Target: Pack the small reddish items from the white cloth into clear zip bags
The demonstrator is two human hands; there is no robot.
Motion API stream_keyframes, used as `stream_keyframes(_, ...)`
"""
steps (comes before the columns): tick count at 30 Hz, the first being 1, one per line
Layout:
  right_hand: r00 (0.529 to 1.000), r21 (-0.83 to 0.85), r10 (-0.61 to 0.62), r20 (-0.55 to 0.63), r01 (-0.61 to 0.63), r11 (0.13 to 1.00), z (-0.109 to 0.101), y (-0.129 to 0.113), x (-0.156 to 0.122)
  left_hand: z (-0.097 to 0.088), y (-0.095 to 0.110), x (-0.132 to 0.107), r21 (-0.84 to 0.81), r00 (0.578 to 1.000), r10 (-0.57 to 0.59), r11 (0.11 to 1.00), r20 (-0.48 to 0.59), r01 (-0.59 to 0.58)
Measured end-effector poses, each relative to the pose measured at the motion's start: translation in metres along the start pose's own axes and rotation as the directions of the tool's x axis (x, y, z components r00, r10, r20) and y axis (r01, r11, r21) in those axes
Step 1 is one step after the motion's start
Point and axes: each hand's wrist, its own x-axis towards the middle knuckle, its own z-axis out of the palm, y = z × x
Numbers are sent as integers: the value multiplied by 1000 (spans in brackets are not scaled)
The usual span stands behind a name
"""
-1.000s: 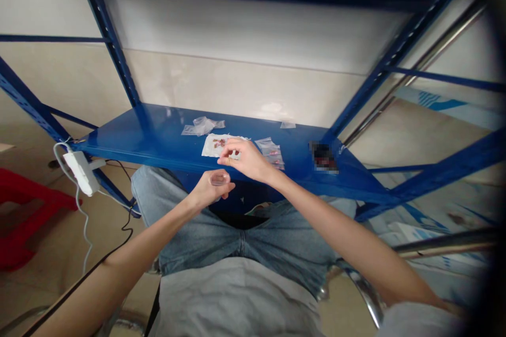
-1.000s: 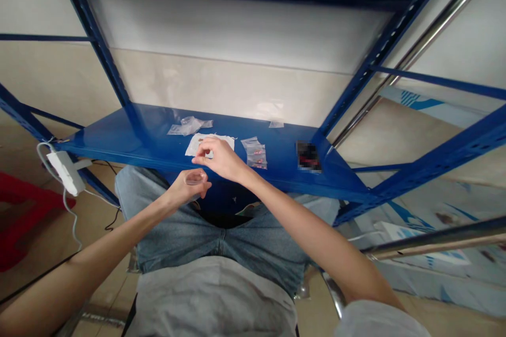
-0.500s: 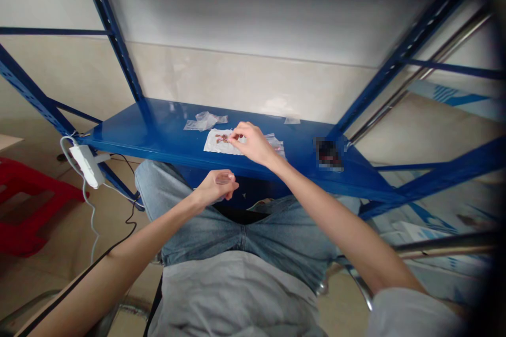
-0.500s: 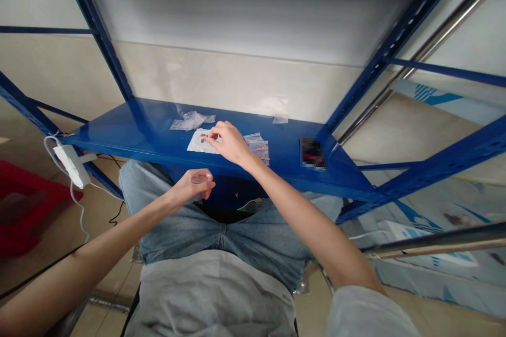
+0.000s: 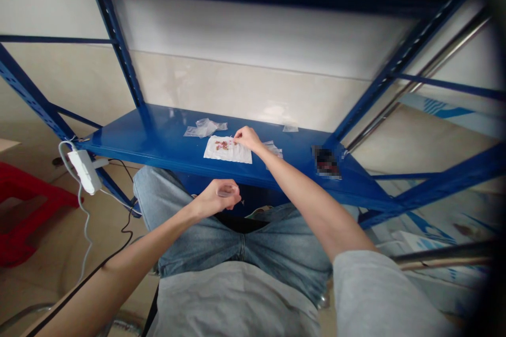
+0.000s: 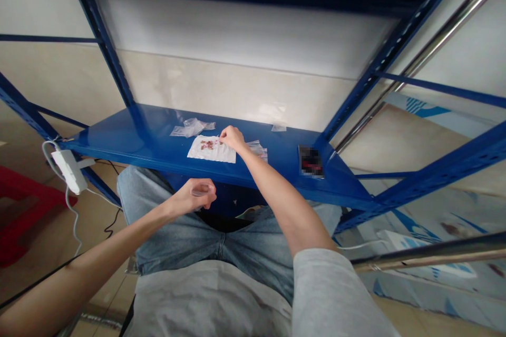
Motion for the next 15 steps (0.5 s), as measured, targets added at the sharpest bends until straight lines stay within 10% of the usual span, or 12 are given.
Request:
stream_keyframes(10, 997, -3, 47, -66, -47, 999, -7, -21, 1, -4, 2, 1, -83, 999, 7, 996, -52, -11)
stream_keyframes(15, 983, 287, -176, -56, 185, 940, -41, -60, -17, -8, 0, 2, -207, 996, 21, 978, -87, -39)
